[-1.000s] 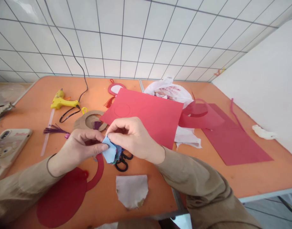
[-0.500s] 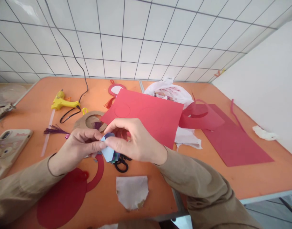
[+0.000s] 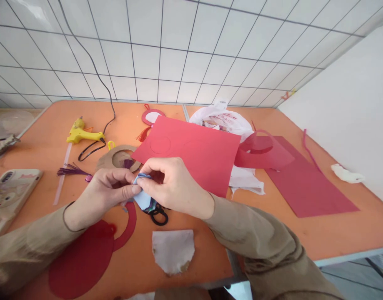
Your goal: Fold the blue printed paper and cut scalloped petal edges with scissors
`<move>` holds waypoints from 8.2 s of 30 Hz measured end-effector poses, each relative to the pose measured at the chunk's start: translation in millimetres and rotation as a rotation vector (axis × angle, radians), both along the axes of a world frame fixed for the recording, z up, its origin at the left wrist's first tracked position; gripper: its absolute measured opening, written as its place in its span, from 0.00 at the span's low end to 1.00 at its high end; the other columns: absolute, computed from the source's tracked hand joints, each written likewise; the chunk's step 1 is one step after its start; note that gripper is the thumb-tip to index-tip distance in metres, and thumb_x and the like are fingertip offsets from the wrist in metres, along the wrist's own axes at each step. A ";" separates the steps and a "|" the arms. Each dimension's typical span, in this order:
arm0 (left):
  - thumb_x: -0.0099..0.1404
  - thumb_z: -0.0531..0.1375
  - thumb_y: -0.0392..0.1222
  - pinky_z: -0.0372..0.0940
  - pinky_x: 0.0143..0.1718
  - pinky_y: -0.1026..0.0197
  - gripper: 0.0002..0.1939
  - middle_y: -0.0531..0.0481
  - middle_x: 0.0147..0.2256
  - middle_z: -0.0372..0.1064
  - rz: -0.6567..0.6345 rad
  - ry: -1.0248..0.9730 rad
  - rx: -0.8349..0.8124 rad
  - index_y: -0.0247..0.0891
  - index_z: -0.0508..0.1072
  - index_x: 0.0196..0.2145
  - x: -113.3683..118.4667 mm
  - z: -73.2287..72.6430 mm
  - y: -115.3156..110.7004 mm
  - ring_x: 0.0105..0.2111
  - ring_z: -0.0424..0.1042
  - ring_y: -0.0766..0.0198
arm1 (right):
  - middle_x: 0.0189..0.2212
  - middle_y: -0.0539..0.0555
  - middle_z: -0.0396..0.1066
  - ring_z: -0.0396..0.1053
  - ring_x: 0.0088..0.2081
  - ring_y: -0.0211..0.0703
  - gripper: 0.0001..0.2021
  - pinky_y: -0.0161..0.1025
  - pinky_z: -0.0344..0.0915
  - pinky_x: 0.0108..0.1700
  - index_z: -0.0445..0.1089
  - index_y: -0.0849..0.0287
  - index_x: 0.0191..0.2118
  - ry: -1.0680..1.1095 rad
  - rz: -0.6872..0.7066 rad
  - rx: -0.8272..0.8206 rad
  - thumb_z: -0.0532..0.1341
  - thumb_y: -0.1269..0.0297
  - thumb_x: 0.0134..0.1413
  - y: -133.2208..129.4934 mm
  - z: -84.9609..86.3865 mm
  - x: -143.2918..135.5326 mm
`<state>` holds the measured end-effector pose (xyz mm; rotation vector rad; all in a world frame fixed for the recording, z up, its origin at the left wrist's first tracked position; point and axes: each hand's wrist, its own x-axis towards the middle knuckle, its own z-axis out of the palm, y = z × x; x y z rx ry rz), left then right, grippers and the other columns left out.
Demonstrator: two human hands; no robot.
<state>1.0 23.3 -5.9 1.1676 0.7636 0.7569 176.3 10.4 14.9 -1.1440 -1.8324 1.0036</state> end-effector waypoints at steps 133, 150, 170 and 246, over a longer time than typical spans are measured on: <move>0.59 0.57 0.66 0.72 0.27 0.57 0.30 0.40 0.37 0.77 -0.149 -0.553 -0.390 0.35 0.73 0.45 -8.0 -24.3 13.7 0.33 0.77 0.52 | 0.33 0.52 0.72 0.68 0.33 0.39 0.05 0.37 0.64 0.32 0.67 0.58 0.27 0.036 -0.106 0.147 0.60 0.72 0.51 16.6 -20.3 3.0; 0.62 0.44 0.73 0.71 0.29 0.57 0.43 0.32 0.37 0.78 -0.348 -0.446 -0.471 0.28 0.73 0.45 -13.0 -33.4 23.3 0.31 0.79 0.50 | 0.28 0.51 0.69 0.64 0.23 0.34 0.11 0.36 0.63 0.27 0.70 0.61 0.26 0.178 0.024 -0.126 0.62 0.59 0.54 18.6 -25.8 -0.7; 0.53 0.70 0.47 0.54 0.13 0.72 0.15 0.53 0.14 0.67 0.287 -0.206 -0.048 0.32 0.74 0.24 -1.8 -42.4 16.4 0.13 0.62 0.73 | 0.20 0.47 0.63 0.59 0.23 0.34 0.13 0.33 0.58 0.25 0.68 0.60 0.24 0.345 -0.118 -0.055 0.62 0.57 0.52 27.4 -54.6 -5.3; 0.48 0.72 0.48 0.49 0.12 0.69 0.16 0.55 0.14 0.63 0.266 -0.139 0.035 0.34 0.72 0.23 1.2 -43.4 7.9 0.12 0.57 0.73 | 0.17 0.46 0.62 0.61 0.19 0.33 0.16 0.33 0.58 0.21 0.62 0.58 0.21 0.265 -0.054 -0.040 0.63 0.56 0.52 14.8 -49.9 -9.0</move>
